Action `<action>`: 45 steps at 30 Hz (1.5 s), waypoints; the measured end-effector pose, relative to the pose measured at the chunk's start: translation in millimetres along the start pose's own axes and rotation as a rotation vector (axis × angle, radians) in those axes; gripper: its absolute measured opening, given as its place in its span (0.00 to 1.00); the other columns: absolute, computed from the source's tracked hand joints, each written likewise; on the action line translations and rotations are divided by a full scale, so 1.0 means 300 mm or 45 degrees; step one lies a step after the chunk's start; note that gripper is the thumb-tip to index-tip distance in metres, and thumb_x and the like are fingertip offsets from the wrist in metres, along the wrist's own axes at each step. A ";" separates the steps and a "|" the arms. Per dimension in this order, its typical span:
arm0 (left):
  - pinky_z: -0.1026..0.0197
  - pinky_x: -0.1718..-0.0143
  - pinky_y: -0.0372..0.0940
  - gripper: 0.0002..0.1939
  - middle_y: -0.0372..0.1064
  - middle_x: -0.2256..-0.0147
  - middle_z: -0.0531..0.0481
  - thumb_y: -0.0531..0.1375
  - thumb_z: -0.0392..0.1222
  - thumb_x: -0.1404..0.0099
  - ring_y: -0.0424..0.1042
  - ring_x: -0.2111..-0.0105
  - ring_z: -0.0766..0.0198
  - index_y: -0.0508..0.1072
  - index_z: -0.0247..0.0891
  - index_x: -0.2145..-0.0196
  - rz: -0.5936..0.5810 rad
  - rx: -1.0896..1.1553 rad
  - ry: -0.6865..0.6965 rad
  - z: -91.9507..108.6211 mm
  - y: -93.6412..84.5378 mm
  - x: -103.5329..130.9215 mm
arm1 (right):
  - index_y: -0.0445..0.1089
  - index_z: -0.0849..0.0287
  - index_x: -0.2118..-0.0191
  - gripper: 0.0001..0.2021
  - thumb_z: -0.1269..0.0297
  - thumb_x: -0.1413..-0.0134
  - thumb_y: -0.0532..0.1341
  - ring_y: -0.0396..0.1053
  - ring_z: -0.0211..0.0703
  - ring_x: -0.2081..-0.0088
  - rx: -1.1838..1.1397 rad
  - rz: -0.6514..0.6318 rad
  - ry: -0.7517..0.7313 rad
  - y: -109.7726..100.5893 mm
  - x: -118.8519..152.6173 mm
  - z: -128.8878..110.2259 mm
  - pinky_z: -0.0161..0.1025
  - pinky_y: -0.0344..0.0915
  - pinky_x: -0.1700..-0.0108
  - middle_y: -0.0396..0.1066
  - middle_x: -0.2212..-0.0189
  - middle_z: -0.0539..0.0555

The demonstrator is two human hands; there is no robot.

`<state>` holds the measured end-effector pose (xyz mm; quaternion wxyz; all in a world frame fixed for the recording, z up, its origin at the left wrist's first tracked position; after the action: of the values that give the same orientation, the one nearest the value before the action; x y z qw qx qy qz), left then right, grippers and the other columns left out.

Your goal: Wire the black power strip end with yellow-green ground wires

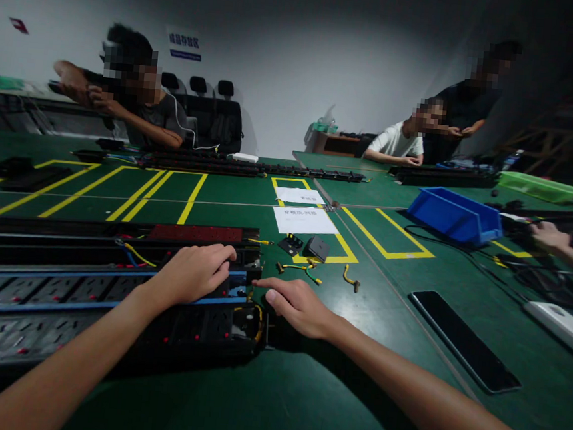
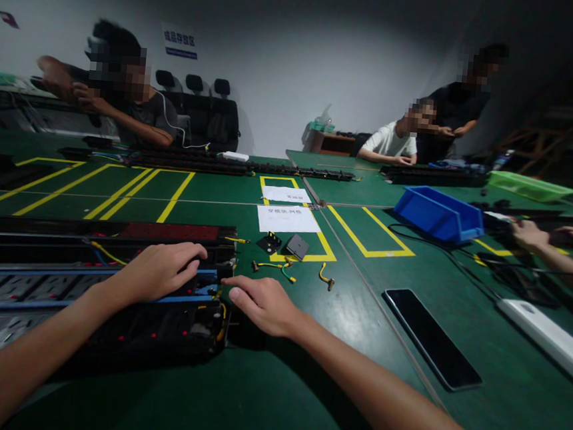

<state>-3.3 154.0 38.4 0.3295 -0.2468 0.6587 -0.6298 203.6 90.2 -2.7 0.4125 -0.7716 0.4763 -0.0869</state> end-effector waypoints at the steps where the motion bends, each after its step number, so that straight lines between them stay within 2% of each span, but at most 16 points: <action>1: 0.53 0.59 0.68 0.14 0.75 0.55 0.47 0.48 0.42 0.29 0.77 0.56 0.52 0.69 0.42 0.52 -0.003 -0.001 -0.001 0.000 0.000 0.000 | 0.70 0.59 0.42 0.24 0.52 0.26 0.45 0.70 0.40 0.72 -0.002 0.001 -0.002 0.000 0.000 0.000 0.37 0.59 0.65 0.74 0.72 0.52; 45: 0.52 0.60 0.68 0.14 0.76 0.55 0.46 0.48 0.42 0.29 0.77 0.58 0.52 0.70 0.42 0.53 -0.003 0.026 0.001 0.003 -0.006 -0.002 | 0.69 0.59 0.41 0.24 0.52 0.27 0.46 0.71 0.41 0.69 0.004 -0.012 0.015 0.004 0.004 0.012 0.37 0.60 0.64 0.75 0.70 0.53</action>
<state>-2.6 153.7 40.2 0.3309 -0.2440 0.6520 -0.6371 205.4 91.0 -6.2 0.4104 -0.7727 0.4750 -0.0941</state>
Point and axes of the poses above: each hand's wrist, its own x-axis away from the middle knuckle, its own y-axis out of the palm, z = x × y, the point moved 4 cm from there along -x, towards the middle knuckle
